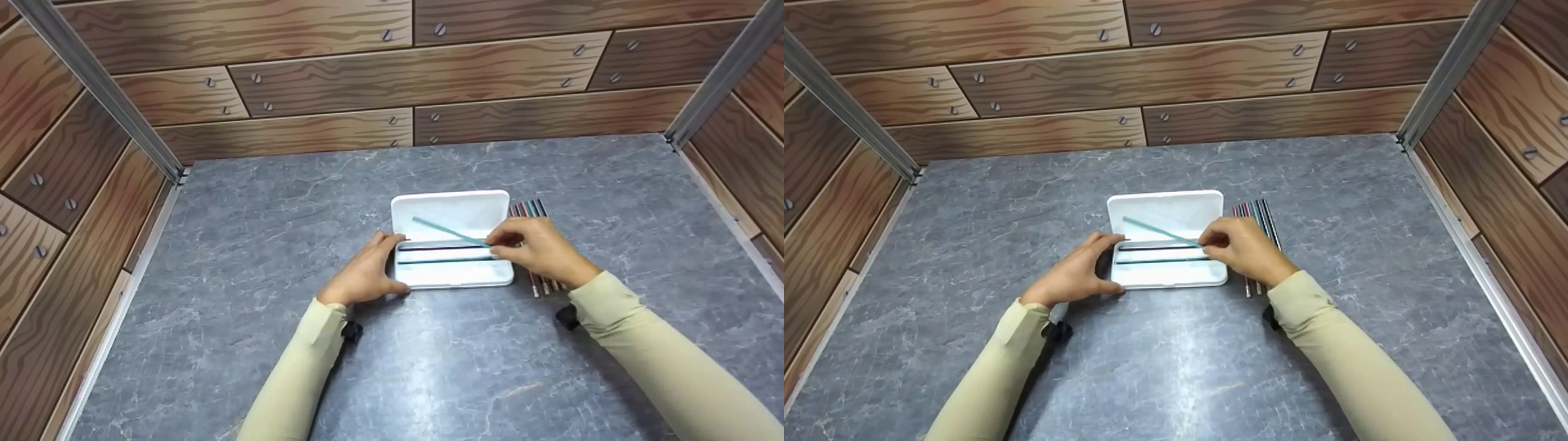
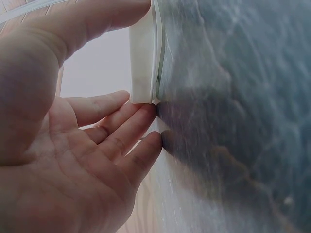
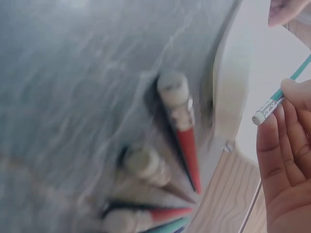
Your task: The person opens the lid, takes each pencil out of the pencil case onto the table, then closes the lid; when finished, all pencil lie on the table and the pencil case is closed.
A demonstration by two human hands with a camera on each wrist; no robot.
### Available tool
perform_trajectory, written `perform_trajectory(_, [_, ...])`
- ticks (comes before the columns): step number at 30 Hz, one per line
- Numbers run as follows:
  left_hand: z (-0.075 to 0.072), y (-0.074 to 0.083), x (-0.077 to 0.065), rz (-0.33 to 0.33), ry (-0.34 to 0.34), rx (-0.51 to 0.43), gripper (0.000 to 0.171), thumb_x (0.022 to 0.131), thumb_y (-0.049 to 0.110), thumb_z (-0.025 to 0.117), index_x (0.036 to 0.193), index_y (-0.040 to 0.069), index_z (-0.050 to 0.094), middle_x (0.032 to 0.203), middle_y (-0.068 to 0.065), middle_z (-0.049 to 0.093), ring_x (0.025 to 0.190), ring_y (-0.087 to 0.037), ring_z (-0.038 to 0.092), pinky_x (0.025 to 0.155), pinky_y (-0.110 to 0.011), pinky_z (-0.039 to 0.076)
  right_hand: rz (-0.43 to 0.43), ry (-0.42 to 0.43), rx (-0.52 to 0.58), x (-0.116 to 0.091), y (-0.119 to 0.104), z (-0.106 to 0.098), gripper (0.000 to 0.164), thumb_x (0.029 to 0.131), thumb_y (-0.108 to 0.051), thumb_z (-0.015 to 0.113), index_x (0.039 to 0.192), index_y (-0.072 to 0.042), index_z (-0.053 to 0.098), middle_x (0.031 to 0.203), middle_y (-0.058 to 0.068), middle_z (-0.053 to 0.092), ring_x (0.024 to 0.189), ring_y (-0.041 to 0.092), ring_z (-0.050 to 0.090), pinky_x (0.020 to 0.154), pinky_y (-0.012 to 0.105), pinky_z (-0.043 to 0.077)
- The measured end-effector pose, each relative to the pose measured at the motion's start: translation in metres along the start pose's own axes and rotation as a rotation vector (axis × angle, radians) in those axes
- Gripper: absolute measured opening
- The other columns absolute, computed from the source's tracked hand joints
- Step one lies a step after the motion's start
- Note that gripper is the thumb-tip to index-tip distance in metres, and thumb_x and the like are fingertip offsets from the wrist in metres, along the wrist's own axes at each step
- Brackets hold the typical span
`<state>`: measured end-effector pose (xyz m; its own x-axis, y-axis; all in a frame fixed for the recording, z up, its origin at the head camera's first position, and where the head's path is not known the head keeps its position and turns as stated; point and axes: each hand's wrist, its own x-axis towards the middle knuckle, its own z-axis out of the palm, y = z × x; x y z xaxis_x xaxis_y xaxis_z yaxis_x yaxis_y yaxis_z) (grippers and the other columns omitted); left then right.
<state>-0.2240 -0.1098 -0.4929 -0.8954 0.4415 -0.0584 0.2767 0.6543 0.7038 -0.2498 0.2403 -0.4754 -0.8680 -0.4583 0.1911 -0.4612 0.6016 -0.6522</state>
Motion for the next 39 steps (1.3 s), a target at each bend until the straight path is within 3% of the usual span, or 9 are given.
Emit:
perform_trajectory(11, [0.003, 0.0, -0.002, -0.004, -0.003, -0.015, 0.1, 0.083, 0.016, 0.097, 0.167, 0.004, 0.047, 0.156, -0.018, 0.055, 0.143, -0.035, 0.058, 0.128, -0.051, 0.049, 0.193, 0.141, 0.1, -0.025, 0.017, -0.026, 0.017, 0.096, -0.006, 0.086, 0.112, 0.001, 0.083, 0.105, 0.02, 0.083, 0.086, -0.005, 0.069, 0.079, 0.008, 0.057])
perform_trajectory(19, [0.003, 0.0, -0.002, -0.003, 0.002, -0.015, 0.1, 0.082, 0.016, 0.098, 0.167, 0.003, 0.047, 0.155, -0.018, 0.055, 0.142, -0.035, 0.059, 0.129, -0.051, 0.048, 0.322, 0.198, 0.0, -0.052, 0.037, -0.042, 0.024, 0.094, -0.007, 0.087, 0.114, 0.005, 0.081, 0.104, 0.024, 0.083, 0.078, -0.011, 0.064, 0.072, 0.007, 0.054])
perform_trajectory(26, [0.006, -0.001, -0.003, 0.001, 0.004, -0.024, 0.099, 0.082, 0.014, 0.097, 0.167, 0.005, 0.048, 0.155, -0.019, 0.055, 0.142, -0.037, 0.058, 0.129, -0.051, 0.047, 0.41, 0.182, -0.071, -0.065, 0.046, -0.053, 0.034, 0.092, -0.004, 0.083, 0.125, 0.005, 0.079, 0.1, 0.022, 0.084, 0.069, -0.008, 0.063, 0.063, 0.013, 0.052])
perform_trajectory(34, [0.002, 0.002, -0.002, -0.014, 0.006, -0.004, 0.1, 0.082, 0.017, 0.098, 0.168, 0.005, 0.047, 0.155, -0.017, 0.055, 0.142, -0.034, 0.058, 0.129, -0.051, 0.048, 0.547, 0.089, -0.054, -0.071, 0.045, -0.059, 0.044, 0.092, -0.006, 0.08, 0.133, 0.009, 0.076, 0.1, 0.023, 0.084, 0.067, 0.007, 0.071, 0.057, 0.023, 0.054])
perform_trajectory(39, [0.001, 0.003, -0.001, -0.007, 0.006, 0.001, 0.1, 0.083, 0.017, 0.097, 0.168, 0.005, 0.046, 0.156, -0.018, 0.055, 0.142, -0.035, 0.058, 0.129, -0.051, 0.048, 0.572, 0.063, -0.068, -0.071, 0.045, -0.062, 0.043, 0.093, -0.009, 0.081, 0.132, 0.008, 0.076, 0.098, 0.019, 0.084, 0.067, 0.008, 0.071, 0.058, 0.023, 0.053])
